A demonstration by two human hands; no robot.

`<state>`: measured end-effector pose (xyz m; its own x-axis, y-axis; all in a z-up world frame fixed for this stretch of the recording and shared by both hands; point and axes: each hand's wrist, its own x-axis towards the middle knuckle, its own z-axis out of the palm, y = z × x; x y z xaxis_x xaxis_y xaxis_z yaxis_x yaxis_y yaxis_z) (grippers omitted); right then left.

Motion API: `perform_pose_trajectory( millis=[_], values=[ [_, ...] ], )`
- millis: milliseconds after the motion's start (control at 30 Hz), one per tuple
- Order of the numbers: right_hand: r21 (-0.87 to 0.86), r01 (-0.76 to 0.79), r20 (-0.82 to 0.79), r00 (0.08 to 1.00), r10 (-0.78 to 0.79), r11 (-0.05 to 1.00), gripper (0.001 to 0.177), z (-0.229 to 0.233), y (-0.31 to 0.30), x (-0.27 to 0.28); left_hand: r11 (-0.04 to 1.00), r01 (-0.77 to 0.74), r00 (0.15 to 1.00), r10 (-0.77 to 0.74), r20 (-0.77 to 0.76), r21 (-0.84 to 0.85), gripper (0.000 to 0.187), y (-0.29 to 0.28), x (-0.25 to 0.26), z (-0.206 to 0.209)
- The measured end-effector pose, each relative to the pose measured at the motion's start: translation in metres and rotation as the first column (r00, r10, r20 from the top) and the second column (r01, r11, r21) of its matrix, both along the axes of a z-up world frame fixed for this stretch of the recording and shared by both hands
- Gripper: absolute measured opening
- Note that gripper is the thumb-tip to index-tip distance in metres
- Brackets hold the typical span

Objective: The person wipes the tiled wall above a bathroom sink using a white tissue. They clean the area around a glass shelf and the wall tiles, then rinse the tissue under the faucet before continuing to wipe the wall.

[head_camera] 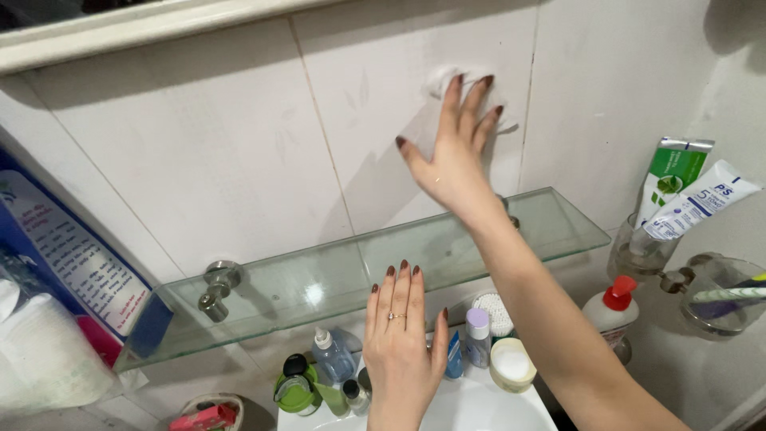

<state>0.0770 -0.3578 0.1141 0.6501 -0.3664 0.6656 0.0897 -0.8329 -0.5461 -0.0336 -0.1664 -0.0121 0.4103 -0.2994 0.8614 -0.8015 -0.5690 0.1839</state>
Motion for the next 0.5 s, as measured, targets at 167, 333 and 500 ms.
perform_pose_trajectory(
  millis=[167,333,500],
  values=[
    [-0.118,0.031,0.021,0.999,-0.028,0.992,0.116,-0.028,-0.007,-0.009,1.000,-0.007,1.000,0.007,0.011,0.005,0.062,-0.001,0.001,0.000],
    [0.245,0.086,0.082,0.991,-0.109,0.966,0.122,-0.034,-0.083,-0.003,1.000,0.007,1.000,-0.007,-0.001,-0.002,0.061,-0.001,0.000,-0.002],
    [0.053,0.107,0.108,0.988,-0.112,0.993,0.115,0.014,-0.057,0.005,1.000,0.016,1.000,-0.016,-0.016,-0.003,0.060,0.000,-0.001,0.000]
  ],
)
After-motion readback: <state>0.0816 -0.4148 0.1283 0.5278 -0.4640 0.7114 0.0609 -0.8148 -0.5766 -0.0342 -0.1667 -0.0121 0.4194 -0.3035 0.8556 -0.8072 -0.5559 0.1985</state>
